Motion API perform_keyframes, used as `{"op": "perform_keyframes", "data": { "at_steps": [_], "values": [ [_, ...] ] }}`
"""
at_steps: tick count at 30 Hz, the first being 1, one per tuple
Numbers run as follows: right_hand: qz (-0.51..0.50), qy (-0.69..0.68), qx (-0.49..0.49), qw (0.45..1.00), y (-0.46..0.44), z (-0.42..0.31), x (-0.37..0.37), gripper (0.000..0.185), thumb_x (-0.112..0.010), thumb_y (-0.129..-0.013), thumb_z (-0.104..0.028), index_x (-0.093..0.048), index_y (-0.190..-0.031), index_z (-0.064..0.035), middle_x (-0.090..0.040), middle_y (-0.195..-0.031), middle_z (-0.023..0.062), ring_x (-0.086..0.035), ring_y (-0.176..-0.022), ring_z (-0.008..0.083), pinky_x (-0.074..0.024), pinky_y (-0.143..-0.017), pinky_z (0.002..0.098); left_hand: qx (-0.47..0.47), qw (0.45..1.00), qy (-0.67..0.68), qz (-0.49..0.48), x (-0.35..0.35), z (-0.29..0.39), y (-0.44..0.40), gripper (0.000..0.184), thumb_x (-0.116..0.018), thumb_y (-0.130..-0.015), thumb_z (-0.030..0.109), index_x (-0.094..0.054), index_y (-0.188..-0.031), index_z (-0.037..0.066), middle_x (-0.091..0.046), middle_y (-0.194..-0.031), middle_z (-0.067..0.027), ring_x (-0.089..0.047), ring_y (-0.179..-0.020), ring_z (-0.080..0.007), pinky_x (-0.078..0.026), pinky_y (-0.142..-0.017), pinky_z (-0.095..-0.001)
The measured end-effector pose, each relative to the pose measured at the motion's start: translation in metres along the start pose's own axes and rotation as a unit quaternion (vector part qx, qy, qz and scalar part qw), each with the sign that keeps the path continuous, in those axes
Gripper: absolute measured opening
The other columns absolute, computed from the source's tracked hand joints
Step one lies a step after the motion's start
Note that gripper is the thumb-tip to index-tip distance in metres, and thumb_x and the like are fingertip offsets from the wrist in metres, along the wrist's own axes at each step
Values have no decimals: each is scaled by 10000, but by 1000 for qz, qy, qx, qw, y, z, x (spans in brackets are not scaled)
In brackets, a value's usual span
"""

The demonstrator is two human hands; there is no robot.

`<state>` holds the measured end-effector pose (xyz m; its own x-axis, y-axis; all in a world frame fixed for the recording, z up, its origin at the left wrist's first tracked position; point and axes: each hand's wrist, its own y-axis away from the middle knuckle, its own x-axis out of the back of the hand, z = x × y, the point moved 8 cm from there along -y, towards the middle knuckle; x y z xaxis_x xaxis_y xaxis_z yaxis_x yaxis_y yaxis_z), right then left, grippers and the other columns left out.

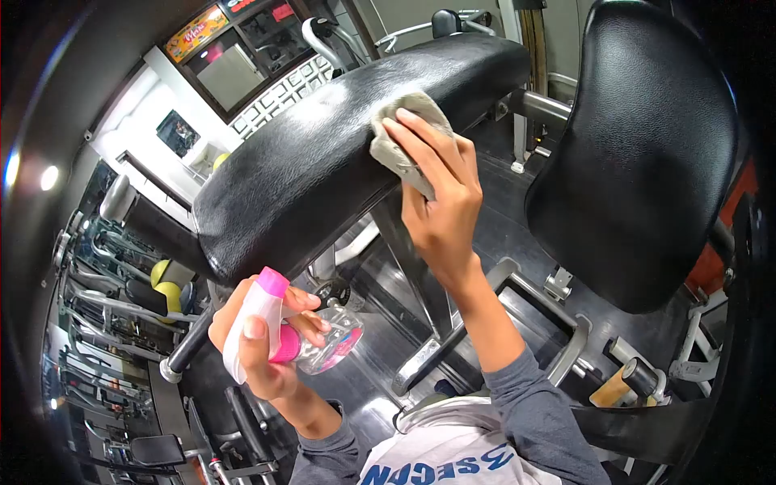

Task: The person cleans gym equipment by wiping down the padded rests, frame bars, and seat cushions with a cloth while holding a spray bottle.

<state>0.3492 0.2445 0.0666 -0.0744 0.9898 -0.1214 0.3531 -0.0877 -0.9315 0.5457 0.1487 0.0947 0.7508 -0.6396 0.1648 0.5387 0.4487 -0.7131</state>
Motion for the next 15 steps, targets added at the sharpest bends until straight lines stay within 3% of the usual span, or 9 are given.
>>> {"op": "perform_keyframes", "data": {
  "at_steps": [3,5,7,9,11,13,15],
  "values": [
    [-79,-30,66,994,5,-30,-9,427,-584,-791,25,-719,-1168,-123,-676,-1208,42,-588,-1021,273,-465,-929,369,22,998,-44,26,-20,-3,-6,581,-423,-939,445,-561,-840,-111,-619,-720,-237,-549,-395,-200,-511,-427,-314],
    [-88,-94,95,987,27,-37,-19,470,-633,-737,16,-737,-1145,-193,-680,-1185,-55,-575,-1029,260,-503,-897,367,24,999,-45,18,-29,-7,-12,581,-423,-944,450,-568,-843,-104,-627,-731,-224,-561,-408,-203,-514,-438,-314],
    [-102,-92,111,984,29,-18,-12,483,-647,-718,22,-741,-1136,-200,-680,-1180,-61,-570,-1023,258,-516,-874,366,41,995,-69,51,-32,-13,-16,578,-422,-946,446,-565,-839,-103,-629,-737,-224,-563,-411,-206,-510,-437,-310],
    [-53,-23,114,992,19,12,0,504,-690,-698,-74,-706,-1184,-209,-663,-1178,-42,-586,-1006,253,-552,-835,346,42,996,-61,51,-38,-15,-20,569,-425,-948,442,-569,-842,-98,-631,-741,-219,-561,-414,-205,-507,-437,-307],
    [0,24,46,999,1,41,10,495,-648,-719,-40,-697,-1193,-175,-650,-1249,18,-575,-1050,294,-487,-928,385,49,993,-99,47,-48,-14,-22,580,-437,-944,456,-576,-840,-97,-631,-737,-215,-559,-420,-198,-506,-443,-304],
    [-43,36,41,998,0,34,8,480,-626,-749,-41,-686,-1213,-151,-643,-1265,23,-557,-1072,289,-476,-935,387,44,993,-97,52,-57,-17,-23,562,-439,-953,433,-585,-839,-98,-632,-731,-206,-557,-425,-186,-505,-449,-301],
    [-64,-55,76,994,17,20,-1,528,-622,-752,-57,-668,-1259,-196,-643,-1255,-11,-547,-1101,287,-474,-951,397,49,996,-62,40,-66,-23,-24,486,-510,-938,356,-606,-872,-115,-666,-768,-166,-600,-480,-161,-494,-487,-266]
  ]
}}
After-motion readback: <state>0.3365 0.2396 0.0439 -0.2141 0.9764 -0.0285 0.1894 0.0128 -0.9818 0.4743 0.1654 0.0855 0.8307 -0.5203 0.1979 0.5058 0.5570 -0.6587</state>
